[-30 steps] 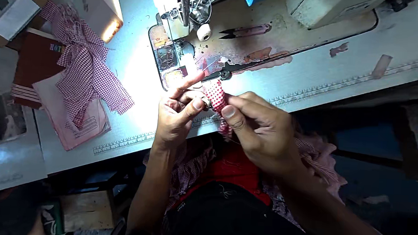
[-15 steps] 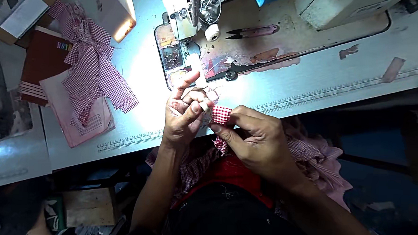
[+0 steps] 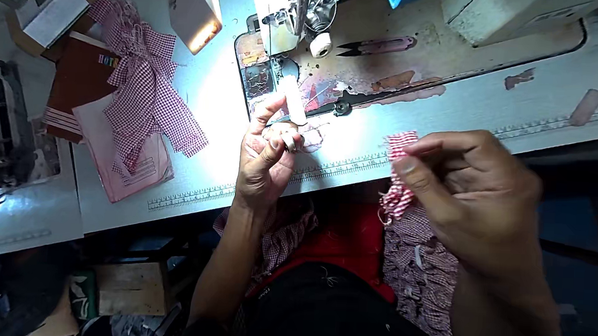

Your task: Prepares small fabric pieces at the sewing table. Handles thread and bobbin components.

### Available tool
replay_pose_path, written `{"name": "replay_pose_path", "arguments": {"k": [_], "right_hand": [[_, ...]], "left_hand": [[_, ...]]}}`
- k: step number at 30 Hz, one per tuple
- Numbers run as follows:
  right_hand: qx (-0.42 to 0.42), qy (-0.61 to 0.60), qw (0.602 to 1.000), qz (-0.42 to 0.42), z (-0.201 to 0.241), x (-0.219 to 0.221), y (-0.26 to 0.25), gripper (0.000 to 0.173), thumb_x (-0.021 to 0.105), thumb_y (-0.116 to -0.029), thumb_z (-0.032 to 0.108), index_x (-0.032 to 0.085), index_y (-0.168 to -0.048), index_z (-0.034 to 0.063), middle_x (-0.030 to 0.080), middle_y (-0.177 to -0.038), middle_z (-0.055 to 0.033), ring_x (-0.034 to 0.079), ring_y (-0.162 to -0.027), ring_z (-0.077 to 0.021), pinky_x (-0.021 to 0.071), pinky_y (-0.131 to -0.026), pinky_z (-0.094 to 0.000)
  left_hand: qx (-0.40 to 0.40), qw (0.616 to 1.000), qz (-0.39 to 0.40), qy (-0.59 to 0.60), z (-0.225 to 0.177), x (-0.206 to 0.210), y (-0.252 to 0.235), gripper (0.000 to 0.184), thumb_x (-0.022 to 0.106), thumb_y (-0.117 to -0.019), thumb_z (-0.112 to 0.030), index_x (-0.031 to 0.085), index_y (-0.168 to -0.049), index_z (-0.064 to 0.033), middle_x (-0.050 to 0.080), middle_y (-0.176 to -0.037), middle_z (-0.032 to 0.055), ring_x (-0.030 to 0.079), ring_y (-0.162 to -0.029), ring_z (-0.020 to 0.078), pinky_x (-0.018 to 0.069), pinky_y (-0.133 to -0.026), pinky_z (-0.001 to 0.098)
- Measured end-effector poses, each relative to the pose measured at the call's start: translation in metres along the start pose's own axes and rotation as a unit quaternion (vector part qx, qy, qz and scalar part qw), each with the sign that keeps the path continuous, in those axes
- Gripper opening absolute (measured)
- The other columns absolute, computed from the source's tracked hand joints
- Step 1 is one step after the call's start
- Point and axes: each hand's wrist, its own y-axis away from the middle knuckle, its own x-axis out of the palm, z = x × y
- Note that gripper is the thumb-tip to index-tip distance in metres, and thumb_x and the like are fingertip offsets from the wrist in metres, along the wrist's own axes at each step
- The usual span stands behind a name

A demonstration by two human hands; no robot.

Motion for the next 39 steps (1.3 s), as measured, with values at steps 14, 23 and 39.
{"name": "replay_pose_path", "arguments": {"k": [14,23,39], "right_hand": [[0.031,-0.258,0.965,0.044,0.019,0.072,-0.017,0.033,0.072,-0.0923,0.0,0.067,-0.124,-0.0038,0.074,-0.111,-0.0058,0.072,-0.096,-0.0105,0.062,-0.086,-0.0242],[-0.037,-0.022,0.999,-0.018,0.011,0.076,-0.013,0.017,0.066,-0.0986,0.014,0.069,-0.109,0.0014,0.066,-0.098,-0.0026,0.064,-0.089,-0.0035,0.0556,-0.078,-0.0173],[-0.004,0.031,0.999,0.023,-0.003,0.003,0.009,0.042,0.07,-0.0967,0.019,0.059,-0.136,0.0089,0.069,-0.098,0.0044,0.065,-0.081,-0.0031,0.0577,-0.071,-0.0207]], "left_hand": [[0.007,0.998,-0.016,-0.066,0.013,0.029,0.01,0.047,0.07,-0.0978,-0.018,0.053,-0.141,-0.0182,0.072,-0.102,-0.0016,0.069,-0.087,0.0029,0.057,-0.078,0.0182],[0.018,0.994,-0.062,-0.088,0.023,0.039,0.014,0.051,0.073,-0.0962,-0.018,0.053,-0.143,-0.019,0.071,-0.105,-0.0013,0.068,-0.091,0.0041,0.0572,-0.08,0.0204],[0.036,0.996,-0.08,-0.012,0.009,0.024,0.005,0.038,0.065,-0.1008,-0.022,0.056,-0.138,-0.0181,0.067,-0.105,0.0004,0.064,-0.098,0.0111,0.0531,-0.092,0.0312]]}}
